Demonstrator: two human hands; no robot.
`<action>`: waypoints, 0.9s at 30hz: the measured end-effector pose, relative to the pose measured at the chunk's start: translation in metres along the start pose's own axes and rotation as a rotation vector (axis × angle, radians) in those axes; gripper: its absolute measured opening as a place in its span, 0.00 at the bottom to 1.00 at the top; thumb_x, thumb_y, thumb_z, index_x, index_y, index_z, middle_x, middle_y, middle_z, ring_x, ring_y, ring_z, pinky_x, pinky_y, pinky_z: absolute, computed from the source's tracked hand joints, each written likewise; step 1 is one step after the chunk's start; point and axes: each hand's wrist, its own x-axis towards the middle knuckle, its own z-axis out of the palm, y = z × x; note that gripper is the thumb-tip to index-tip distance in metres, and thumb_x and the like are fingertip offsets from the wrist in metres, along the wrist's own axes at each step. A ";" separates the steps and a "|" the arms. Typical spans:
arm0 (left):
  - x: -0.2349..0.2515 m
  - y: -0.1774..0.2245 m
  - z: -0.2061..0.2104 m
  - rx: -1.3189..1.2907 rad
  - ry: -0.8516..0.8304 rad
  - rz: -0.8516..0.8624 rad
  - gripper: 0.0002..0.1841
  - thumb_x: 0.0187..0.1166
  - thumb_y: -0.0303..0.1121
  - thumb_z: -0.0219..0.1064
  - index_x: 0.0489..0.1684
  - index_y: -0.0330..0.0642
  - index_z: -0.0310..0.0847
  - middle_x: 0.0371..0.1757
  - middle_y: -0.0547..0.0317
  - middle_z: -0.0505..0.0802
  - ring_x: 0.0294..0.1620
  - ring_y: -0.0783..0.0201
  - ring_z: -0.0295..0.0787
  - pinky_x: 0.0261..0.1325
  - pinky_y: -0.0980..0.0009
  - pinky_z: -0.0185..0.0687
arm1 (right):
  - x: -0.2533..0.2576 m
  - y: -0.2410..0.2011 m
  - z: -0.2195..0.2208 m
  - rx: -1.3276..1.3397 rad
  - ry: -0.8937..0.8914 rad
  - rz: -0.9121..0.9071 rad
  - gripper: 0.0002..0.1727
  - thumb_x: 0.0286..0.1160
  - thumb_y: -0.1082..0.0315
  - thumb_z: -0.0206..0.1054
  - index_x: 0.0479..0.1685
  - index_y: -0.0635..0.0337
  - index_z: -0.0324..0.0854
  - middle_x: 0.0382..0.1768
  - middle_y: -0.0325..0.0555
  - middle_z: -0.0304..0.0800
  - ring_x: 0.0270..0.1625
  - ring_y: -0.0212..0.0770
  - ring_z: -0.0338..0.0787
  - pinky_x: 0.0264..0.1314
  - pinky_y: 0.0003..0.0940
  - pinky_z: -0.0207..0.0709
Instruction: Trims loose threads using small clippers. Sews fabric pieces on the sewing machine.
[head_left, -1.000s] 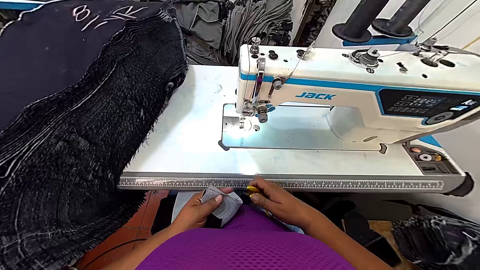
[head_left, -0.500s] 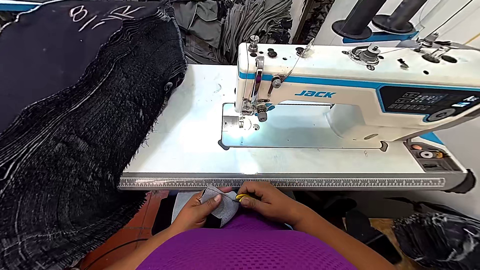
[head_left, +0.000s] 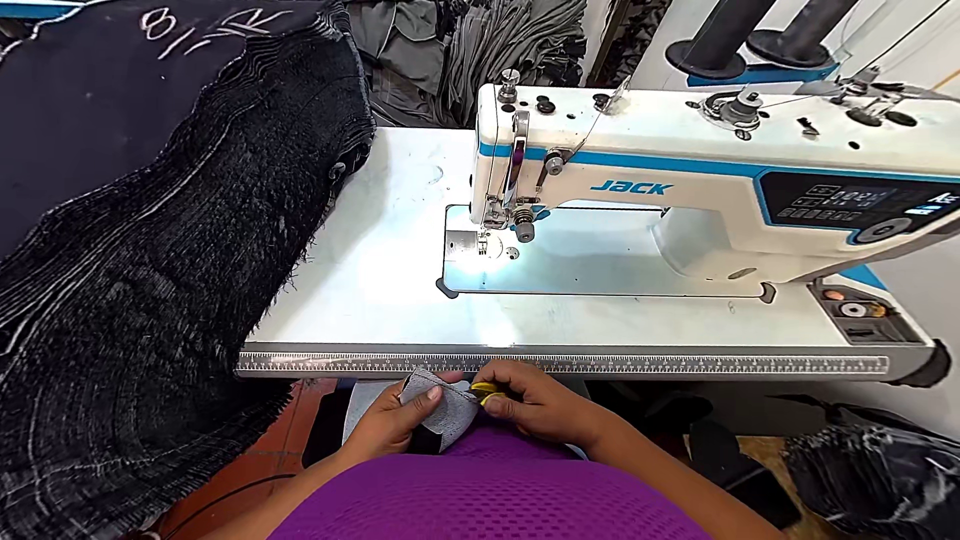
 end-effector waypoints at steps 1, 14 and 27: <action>0.000 -0.001 0.000 0.002 -0.003 -0.002 0.14 0.84 0.23 0.57 0.57 0.37 0.89 0.45 0.60 0.99 0.48 0.70 0.96 0.61 0.71 0.90 | 0.000 0.000 0.001 -0.009 0.000 -0.004 0.26 0.89 0.50 0.57 0.51 0.70 0.82 0.38 0.41 0.84 0.40 0.20 0.79 0.46 0.17 0.73; 0.002 -0.003 -0.003 0.007 -0.003 -0.008 0.15 0.85 0.24 0.56 0.60 0.36 0.88 0.46 0.60 0.99 0.49 0.70 0.96 0.62 0.71 0.90 | 0.001 0.008 0.003 0.010 0.098 -0.045 0.23 0.87 0.52 0.61 0.45 0.68 0.85 0.35 0.36 0.84 0.38 0.17 0.79 0.44 0.14 0.73; 0.000 0.006 -0.002 0.108 0.030 0.002 0.13 0.83 0.23 0.58 0.55 0.39 0.88 0.43 0.66 0.98 0.46 0.74 0.96 0.59 0.74 0.90 | -0.066 0.023 -0.010 0.387 0.217 0.217 0.28 0.68 0.30 0.67 0.50 0.42 0.80 0.35 0.19 0.83 0.33 0.16 0.80 0.35 0.16 0.75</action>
